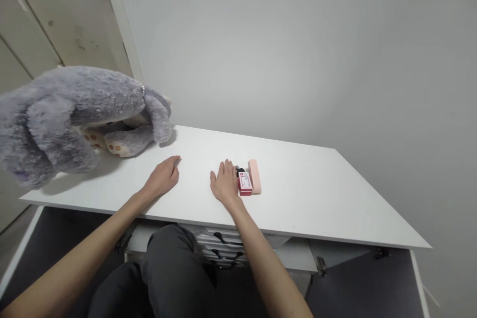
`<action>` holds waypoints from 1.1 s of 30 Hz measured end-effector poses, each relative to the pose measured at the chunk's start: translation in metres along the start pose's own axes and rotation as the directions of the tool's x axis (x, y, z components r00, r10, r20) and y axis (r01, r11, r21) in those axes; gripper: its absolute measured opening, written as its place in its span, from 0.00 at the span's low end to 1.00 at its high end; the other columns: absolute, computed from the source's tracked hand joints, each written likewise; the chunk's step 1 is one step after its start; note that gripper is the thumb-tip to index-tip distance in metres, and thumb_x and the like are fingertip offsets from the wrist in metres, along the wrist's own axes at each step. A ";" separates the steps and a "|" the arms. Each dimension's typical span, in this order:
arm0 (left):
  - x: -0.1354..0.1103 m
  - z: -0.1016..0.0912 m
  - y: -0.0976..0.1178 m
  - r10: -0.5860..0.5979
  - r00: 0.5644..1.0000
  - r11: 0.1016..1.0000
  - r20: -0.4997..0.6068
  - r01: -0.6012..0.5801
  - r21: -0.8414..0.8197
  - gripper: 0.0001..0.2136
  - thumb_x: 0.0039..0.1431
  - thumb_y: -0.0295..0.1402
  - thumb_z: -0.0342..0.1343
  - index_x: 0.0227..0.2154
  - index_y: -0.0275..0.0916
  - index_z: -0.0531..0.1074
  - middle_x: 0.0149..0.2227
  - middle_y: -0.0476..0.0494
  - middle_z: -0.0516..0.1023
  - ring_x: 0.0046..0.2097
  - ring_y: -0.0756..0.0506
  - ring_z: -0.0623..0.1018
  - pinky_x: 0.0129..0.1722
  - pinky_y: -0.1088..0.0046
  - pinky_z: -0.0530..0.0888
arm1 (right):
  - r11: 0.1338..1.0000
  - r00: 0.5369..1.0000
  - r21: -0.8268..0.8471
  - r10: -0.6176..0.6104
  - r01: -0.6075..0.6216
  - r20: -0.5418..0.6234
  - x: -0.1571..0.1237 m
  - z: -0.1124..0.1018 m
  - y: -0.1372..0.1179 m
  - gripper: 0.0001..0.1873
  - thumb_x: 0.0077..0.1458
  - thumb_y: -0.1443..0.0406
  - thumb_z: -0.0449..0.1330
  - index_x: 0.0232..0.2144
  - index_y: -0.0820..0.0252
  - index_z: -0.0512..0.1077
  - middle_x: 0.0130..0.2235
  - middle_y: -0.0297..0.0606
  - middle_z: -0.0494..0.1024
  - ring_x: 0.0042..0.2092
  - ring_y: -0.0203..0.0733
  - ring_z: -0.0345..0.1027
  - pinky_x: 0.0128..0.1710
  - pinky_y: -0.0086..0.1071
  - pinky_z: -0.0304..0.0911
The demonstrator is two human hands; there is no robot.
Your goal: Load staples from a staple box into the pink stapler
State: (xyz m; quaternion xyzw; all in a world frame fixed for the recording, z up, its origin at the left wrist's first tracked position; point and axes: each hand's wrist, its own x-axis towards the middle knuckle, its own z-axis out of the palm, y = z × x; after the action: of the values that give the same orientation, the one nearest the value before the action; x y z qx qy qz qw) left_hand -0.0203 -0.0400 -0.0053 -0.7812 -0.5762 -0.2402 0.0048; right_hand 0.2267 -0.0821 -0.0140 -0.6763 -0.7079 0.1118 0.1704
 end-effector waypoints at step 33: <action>0.003 -0.007 0.000 0.003 1.000 1.000 0.016 -0.003 0.000 0.25 0.69 0.38 0.44 0.63 0.31 0.68 0.65 0.28 0.75 0.65 0.32 0.76 0.68 0.53 0.70 | 0.973 0.981 -0.136 0.174 -0.184 -0.082 0.015 -0.043 0.202 0.43 0.74 0.49 0.38 0.75 0.79 0.53 0.79 0.59 0.48 0.80 0.59 0.38 0.77 0.48 0.36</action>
State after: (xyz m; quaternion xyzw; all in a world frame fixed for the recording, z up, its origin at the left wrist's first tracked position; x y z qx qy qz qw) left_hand -0.0216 -0.0393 0.0018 -0.7839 -0.5752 -0.2338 0.0006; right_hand 0.4293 -0.0578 -0.0515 -0.7515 -0.6437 0.0520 0.1351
